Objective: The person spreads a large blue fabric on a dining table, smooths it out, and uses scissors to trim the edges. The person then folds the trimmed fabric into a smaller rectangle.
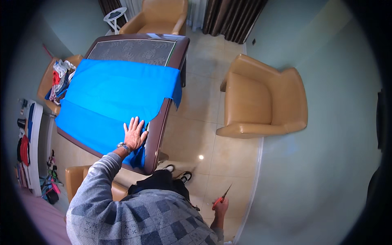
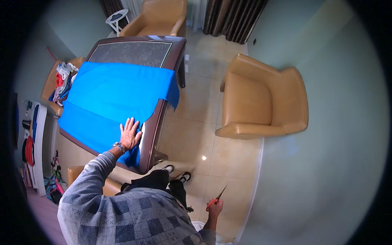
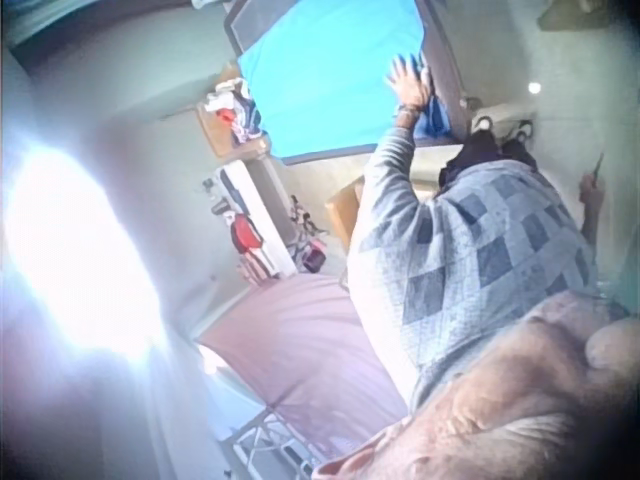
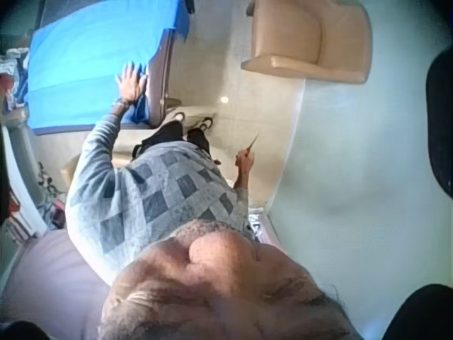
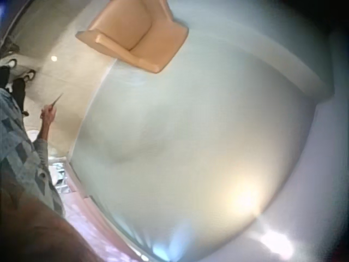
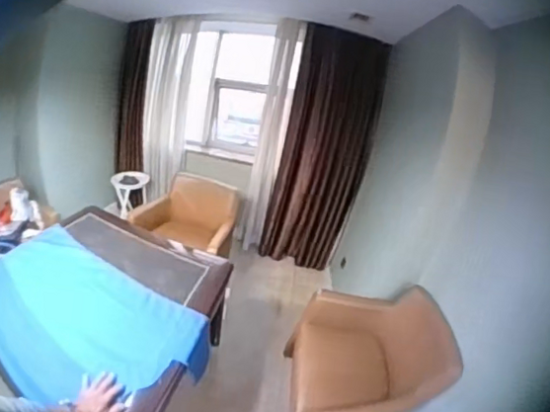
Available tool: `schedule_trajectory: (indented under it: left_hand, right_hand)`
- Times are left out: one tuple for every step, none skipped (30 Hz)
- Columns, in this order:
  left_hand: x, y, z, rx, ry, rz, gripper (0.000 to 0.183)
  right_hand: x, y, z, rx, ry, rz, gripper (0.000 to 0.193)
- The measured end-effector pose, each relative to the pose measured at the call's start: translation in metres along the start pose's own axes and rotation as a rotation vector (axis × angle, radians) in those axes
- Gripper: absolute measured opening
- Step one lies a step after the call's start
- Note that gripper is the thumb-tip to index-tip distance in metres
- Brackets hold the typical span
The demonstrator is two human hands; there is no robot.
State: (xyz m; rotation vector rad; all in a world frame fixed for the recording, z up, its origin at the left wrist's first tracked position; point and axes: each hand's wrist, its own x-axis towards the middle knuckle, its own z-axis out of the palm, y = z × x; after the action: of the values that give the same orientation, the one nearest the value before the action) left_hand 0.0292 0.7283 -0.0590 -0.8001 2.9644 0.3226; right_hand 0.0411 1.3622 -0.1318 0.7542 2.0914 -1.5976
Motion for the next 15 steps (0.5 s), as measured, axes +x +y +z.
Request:
schedule_trajectory:
  left_hand:
    - [-0.001, -0.003, 0.003, 0.033, 0.004, -0.003, 0.072]
    - [-0.001, -0.001, 0.003, 0.026, -0.024, -0.017, 0.072]
    - [0.003, 0.002, -0.001, 0.016, -0.042, -0.027, 0.072]
    - [0.003, 0.003, -0.003, -0.003, -0.057, -0.044, 0.071]
    - [0.001, 0.002, -0.003, -0.013, -0.054, -0.058, 0.072]
    - [0.006, 0.003, -0.005, -0.018, -0.052, -0.047, 0.072]
    - [0.009, 0.005, -0.007, -0.023, -0.054, -0.042, 0.072]
    - [0.010, 0.007, -0.009, -0.031, -0.063, -0.049, 0.072]
    - [0.007, 0.006, -0.008, -0.021, -0.034, -0.044, 0.071]
    - [0.006, 0.005, -0.011, -0.047, -0.041, -0.046, 0.070]
    - [0.008, 0.007, -0.016, -0.073, -0.043, -0.042, 0.069]
    - [0.010, 0.009, -0.022, -0.090, -0.055, -0.053, 0.069]
    - [0.013, 0.012, -0.027, -0.112, -0.064, -0.063, 0.068]
    - [0.013, 0.011, -0.028, -0.116, -0.071, -0.080, 0.070]
    - [0.015, 0.016, -0.035, -0.131, -0.098, -0.122, 0.069]
  right_hand:
    - [0.017, -0.011, 0.004, -0.004, -0.036, -0.028, 0.026]
    - [0.034, -0.020, 0.011, -0.037, -0.073, -0.042, 0.025]
    - [0.052, -0.034, 0.023, -0.066, -0.108, -0.068, 0.026]
    - [0.063, -0.061, 0.037, -0.027, -0.182, -0.074, 0.023]
    - [0.066, -0.093, 0.053, 0.003, -0.258, -0.079, 0.022]
    - [0.086, -0.101, 0.070, -0.114, -0.232, -0.172, 0.024]
    - [0.108, -0.106, 0.087, -0.236, -0.210, -0.262, 0.029]
    - [0.118, -0.128, 0.102, -0.244, -0.262, -0.236, 0.032]
    - [0.121, -0.160, 0.125, -0.257, -0.323, -0.208, 0.036]
    - [0.126, -0.185, 0.145, -0.269, -0.381, -0.183, 0.039]
    - [0.137, -0.200, 0.160, -0.272, -0.432, -0.188, 0.040]
    - [0.152, -0.216, 0.177, -0.274, -0.480, -0.197, 0.042]
    - [0.169, -0.231, 0.193, -0.280, -0.526, -0.210, 0.043]
    - [0.185, -0.244, 0.212, -0.207, -0.564, -0.212, 0.050]
    - [0.199, -0.266, 0.227, -0.241, -0.617, -0.198, 0.055]
